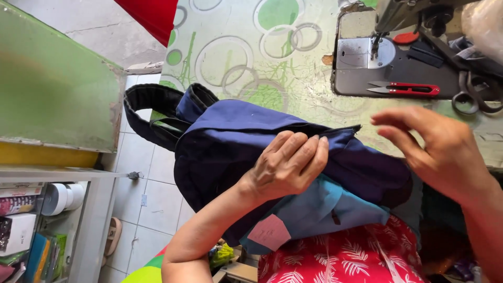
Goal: The person zips a blue and black backpack, uses a pair of tweezers to pull at the zipper teeth, and repeatedly adjusts the zipper track by hand. They then lift the backpack and handle the shoulder straps.
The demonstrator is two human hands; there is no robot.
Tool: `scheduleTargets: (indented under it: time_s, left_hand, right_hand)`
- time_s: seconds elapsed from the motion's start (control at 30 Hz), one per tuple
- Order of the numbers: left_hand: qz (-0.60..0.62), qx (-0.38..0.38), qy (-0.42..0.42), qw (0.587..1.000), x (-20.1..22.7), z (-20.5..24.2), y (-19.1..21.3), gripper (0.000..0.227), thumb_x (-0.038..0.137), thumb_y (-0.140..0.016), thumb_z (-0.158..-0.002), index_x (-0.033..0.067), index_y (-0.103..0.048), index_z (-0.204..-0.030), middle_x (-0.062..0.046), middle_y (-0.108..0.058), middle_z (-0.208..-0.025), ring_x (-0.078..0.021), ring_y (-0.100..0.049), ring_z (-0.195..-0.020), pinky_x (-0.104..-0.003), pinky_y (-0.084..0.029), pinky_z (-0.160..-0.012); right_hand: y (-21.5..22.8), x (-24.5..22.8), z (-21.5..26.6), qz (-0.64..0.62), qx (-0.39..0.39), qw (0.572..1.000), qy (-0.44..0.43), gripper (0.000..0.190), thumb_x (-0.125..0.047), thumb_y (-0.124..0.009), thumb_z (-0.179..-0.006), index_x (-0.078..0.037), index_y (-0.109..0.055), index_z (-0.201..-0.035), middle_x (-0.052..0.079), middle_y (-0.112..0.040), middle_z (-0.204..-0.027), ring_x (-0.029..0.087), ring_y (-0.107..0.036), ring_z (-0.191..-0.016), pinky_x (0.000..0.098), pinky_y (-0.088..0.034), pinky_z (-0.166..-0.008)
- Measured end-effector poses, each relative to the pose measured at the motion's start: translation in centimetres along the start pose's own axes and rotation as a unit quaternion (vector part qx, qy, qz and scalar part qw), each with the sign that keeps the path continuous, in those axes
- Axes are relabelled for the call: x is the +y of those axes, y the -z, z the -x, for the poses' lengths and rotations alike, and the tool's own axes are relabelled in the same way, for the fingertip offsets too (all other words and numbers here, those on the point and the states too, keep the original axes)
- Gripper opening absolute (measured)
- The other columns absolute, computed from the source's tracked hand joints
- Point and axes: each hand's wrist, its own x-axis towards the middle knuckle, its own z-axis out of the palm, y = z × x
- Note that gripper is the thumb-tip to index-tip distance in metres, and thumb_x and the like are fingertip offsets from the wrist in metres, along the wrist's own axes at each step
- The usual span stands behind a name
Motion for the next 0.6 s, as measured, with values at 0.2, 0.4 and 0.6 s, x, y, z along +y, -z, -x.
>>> scheduleTargets:
  time_s: [0.2,0.4,0.6]
  left_hand:
    - [-0.049,-0.013,-0.030,0.998,0.2,-0.5,1.3,0.011,0.004,-0.059,-0.103,0.0008,-0.070,-0.104,-0.010,-0.067,-0.097,-0.0194,-0.069,-0.082,-0.032,-0.059,-0.075]
    - [0.075,-0.024,0.019,0.997,-0.1,-1.0,1.1,0.009,-0.002,-0.058,-0.103,-0.0007,-0.065,-0.096,-0.016,-0.062,-0.102,-0.0284,-0.067,-0.092,-0.040,-0.058,-0.083]
    - [0.175,-0.070,0.111,0.976,-0.2,-1.7,0.2,0.011,0.011,-0.058,-0.107,0.0010,-0.063,-0.104,-0.016,-0.069,-0.108,-0.0347,-0.066,-0.099,-0.045,-0.052,-0.087]
  right_hand:
    - [-0.7,-3.5,-7.8,-0.034,-0.185,0.982,0.026,0.018,-0.029,-0.074,-0.088,-0.017,-0.080,-0.101,-0.003,-0.083,-0.089,0.011,-0.075,-0.075,0.0290,-0.052,-0.070]
    - [-0.2,-4.4,-11.4,-0.074,-0.347,0.910,-0.214,0.018,-0.025,-0.074,-0.093,-0.011,-0.085,-0.090,0.001,-0.070,-0.071,0.013,-0.056,-0.069,0.0273,-0.044,-0.069]
    - [-0.3,-3.4,-11.2,-0.041,-0.317,0.935,-0.153,0.015,-0.025,-0.073,-0.093,-0.016,-0.084,-0.097,-0.003,-0.077,-0.079,0.009,-0.061,-0.071,0.0255,-0.047,-0.069]
